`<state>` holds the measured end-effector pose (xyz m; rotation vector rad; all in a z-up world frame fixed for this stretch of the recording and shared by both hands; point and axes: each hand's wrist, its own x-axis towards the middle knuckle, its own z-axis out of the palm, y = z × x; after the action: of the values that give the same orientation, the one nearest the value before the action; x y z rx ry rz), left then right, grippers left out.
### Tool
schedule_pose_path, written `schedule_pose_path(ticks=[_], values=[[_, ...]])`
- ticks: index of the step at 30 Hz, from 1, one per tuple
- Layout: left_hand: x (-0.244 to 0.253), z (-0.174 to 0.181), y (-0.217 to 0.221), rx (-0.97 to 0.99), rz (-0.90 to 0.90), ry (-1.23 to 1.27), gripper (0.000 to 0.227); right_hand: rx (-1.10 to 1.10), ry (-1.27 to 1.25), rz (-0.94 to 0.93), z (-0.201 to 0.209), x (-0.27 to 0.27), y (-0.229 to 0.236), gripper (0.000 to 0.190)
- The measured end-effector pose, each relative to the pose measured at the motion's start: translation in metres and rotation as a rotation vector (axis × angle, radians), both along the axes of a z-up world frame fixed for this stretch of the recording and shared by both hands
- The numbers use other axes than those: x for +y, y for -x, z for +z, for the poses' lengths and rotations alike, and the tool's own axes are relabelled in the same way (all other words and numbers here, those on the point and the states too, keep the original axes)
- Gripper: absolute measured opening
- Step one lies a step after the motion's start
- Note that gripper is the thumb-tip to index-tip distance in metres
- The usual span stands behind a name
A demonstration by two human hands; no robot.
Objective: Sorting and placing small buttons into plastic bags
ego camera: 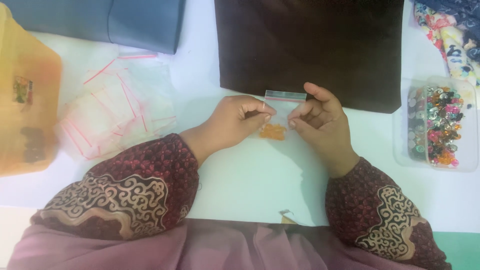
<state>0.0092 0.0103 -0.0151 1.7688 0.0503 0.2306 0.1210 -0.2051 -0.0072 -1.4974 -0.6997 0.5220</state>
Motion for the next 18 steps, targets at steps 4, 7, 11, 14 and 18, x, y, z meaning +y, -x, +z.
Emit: schedule_pose_path(ticks=[4, 7, 11, 14, 18], values=[[-0.002, -0.020, -0.010, -0.068, 0.031, 0.042, 0.015, -0.022, 0.017, -0.016, -0.011, -0.007, -0.007, 0.077], [-0.001, -0.009, -0.005, -0.170, 0.084, 0.019, 0.017, -0.065, 0.069, 0.007, -0.004, -0.008, -0.006, 0.074], [0.001, -0.023, -0.017, -0.298, -0.012, -0.039, 0.022, -0.040, 0.058, -0.116, -0.006, -0.002, 0.003, 0.055], [0.003, -0.028, -0.030, -0.228, -0.022, -0.148, 0.025, -0.011, -0.097, -0.119, -0.019, -0.005, 0.003, 0.036], [0.012, 0.001, -0.014, -0.107, -0.078, -0.266, 0.029, -0.085, -0.011, -0.207, 0.001, 0.008, 0.035, 0.020]])
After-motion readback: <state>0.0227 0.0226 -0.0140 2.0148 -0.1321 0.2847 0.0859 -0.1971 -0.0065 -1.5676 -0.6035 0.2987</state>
